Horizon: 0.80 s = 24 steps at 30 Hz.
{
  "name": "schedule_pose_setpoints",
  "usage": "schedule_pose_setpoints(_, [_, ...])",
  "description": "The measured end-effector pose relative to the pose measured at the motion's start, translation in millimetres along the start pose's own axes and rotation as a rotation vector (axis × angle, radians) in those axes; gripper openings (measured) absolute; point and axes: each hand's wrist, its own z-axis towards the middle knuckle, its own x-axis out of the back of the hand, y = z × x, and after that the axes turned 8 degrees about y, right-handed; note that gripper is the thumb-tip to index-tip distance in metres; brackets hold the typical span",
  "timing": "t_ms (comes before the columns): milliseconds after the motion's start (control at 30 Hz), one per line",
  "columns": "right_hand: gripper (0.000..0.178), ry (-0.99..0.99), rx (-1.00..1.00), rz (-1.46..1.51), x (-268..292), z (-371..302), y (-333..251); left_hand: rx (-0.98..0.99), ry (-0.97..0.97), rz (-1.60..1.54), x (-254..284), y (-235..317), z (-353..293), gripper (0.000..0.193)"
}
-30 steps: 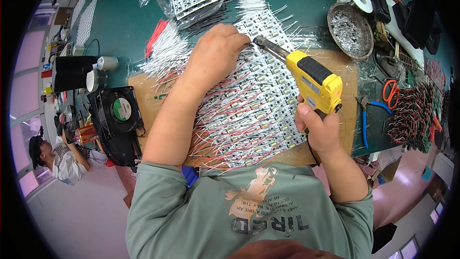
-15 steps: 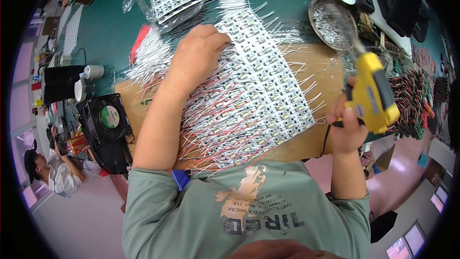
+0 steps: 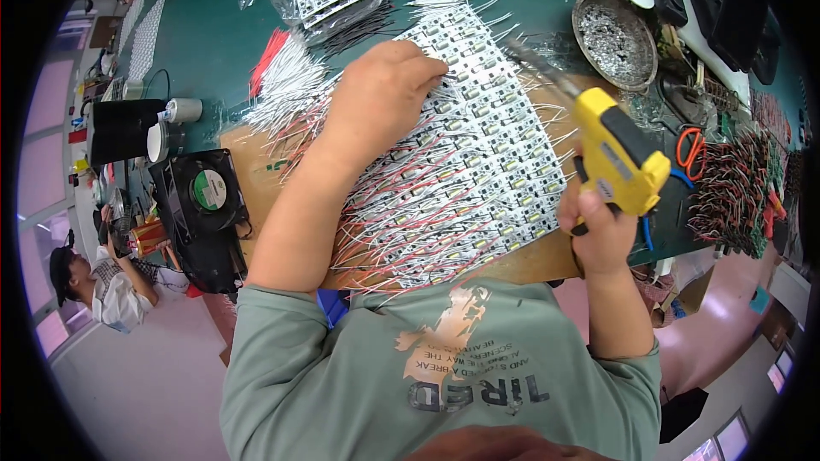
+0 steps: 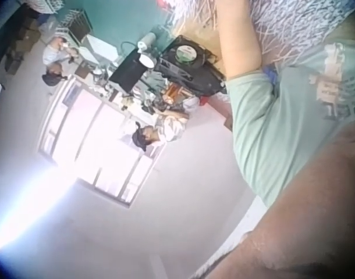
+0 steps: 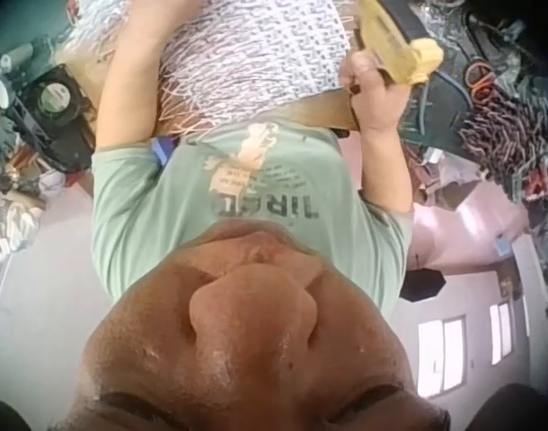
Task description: The person aligns wires onto an electronic circuit board by hand and solders them in place using a soldering iron.
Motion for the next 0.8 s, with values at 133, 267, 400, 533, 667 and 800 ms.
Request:
schedule_pose_setpoints(133, [0.062, 0.02, -0.082, -0.022, -24.8, -0.8, 1.7, 0.034, -0.067, 0.033, -4.9, -2.4, -2.6, 0.01])
schedule_pose_setpoints(267, [0.059, -0.018, -0.106, -0.021, -28.2, -1.7, 7.0, 0.035, -0.112, 0.072, -4.0, -5.1, -2.8, 0.01])
schedule_pose_setpoints(400, [0.056, -0.045, -0.128, -0.03, -26.0, -1.4, 6.9, -0.001, -0.126, 0.095, -3.6, -8.3, -3.7, 0.01])
schedule_pose_setpoints(533, [0.049, -0.049, -0.147, -0.059, -26.8, -1.4, 6.7, -0.013, -0.141, 0.108, -4.6, -9.1, -3.7, 0.01])
schedule_pose_setpoints(667, [0.043, -0.061, -0.138, -0.083, -28.1, -1.8, 2.3, -0.008, -0.133, 0.119, -3.5, -6.0, -3.0, 0.01])
schedule_pose_setpoints(800, [0.04, -0.057, -0.147, -0.074, -28.8, -0.8, 2.5, -0.011, -0.135, 0.118, -3.9, -6.0, -2.7, 0.011])
